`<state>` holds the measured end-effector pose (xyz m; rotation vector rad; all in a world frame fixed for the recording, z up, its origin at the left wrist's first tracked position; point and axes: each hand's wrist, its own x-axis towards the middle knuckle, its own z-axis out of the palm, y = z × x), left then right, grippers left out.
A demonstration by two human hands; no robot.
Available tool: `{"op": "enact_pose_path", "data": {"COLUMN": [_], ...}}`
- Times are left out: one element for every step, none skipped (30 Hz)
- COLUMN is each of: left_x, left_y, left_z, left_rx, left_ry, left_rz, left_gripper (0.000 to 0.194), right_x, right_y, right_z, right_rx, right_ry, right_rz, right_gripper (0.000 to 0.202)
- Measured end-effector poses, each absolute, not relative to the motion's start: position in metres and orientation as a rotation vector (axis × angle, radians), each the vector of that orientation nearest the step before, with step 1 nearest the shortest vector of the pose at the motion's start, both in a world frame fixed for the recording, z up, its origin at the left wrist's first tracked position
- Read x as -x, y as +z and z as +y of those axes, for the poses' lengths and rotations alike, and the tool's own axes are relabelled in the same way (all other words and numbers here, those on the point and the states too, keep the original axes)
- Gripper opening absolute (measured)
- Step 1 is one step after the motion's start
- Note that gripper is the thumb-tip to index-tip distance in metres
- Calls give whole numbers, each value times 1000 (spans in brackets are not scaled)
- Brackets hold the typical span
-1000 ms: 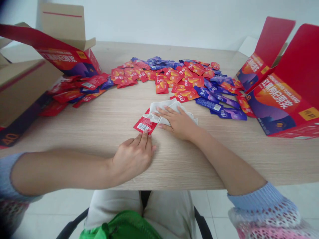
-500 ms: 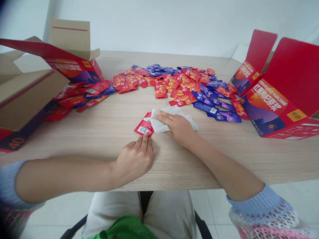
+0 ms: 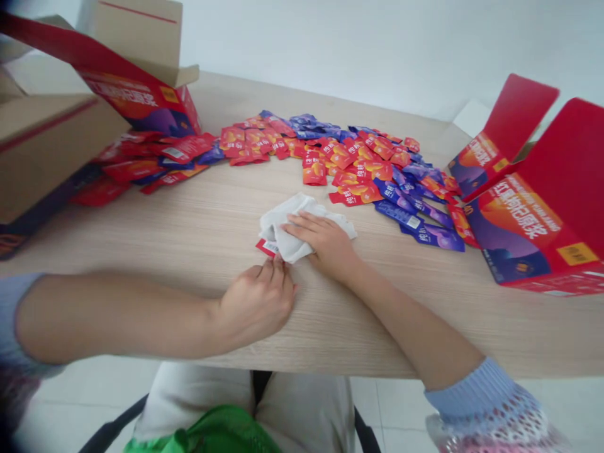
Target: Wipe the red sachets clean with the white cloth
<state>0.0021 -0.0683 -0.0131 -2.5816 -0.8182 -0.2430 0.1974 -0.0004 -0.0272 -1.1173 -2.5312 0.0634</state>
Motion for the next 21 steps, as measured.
{"op": "enact_pose_path", "data": {"left_x": [-2, -3, -3, -3, -4, -4, -4, -4, -4, -4, -4, -4, -4, -3, -3, -3, -3, -3, -3, -3, -3], "left_y": [-13, -12, -12, -12, -12, -12, -12, -13, -13, -14, -14, -14, -14, -14, -14, -14, -13, -13, -13, -13, -13], "left_z": [-69, -69, -70, -71, -72, -72, -73, -74, -74, -74, -75, -75, -75, -74, -74, -74, -73, -73, -73, -73, -73], "left_rx": [2575, 2570, 2564, 2554, 2544, 2534, 2522, 2511, 2501, 2491, 2483, 2479, 2484, 2495, 2507, 2520, 2528, 2532, 2531, 2531, 2538], "left_ry": [-231, -224, -222, -221, -220, -220, -225, -231, -236, -237, -238, -238, -234, -230, -228, -225, -219, -211, -201, -194, -191], "left_rz": [-817, -818, -823, -831, -836, -838, -840, -838, -834, -827, -817, -806, -794, -786, -783, -781, -779, -773, -772, -775, -778], "left_gripper": [26, 26, 26, 26, 26, 26, 26, 27, 27, 27, 27, 27, 25, 23, 21, 19, 18, 19, 20, 20, 19], "right_x": [-202, -207, -212, -217, -222, -225, -227, -228, -227, -224, -220, -215, -209, -203, -197, -192, -188, -186, -184, -184, -184], "right_y": [-27, -28, -28, -28, -28, -27, -26, -25, -23, -20, -17, -14, -12, -9, -8, -7, -7, -7, -7, -7, -8], "right_z": [3, 5, 7, 8, 9, 9, 8, 7, 4, 0, -5, -10, -16, -22, -28, -33, -36, -38, -38, -38, -36], "right_rx": [1163, 1215, 1276, 1338, 1391, 1423, 1428, 1408, 1366, 1310, 1250, 1191, 1140, 1098, 1067, 1052, 1051, 1056, 1063, 1071, 1083], "right_ry": [41, 17, -8, -27, -36, -32, -18, 2, 23, 41, 53, 63, 70, 78, 89, 106, 126, 147, 169, 183, 187], "right_rz": [-2511, -2486, -2454, -2413, -2356, -2290, -2219, -2156, -2113, -2099, -2119, -2167, -2234, -2311, -2386, -2448, -2492, -2517, -2532, -2535, -2534], "right_gripper": [61, 62, 62, 60, 57, 53, 49, 46, 44, 43, 41, 40, 38, 38, 38, 38, 39, 40, 42, 43, 43]}}
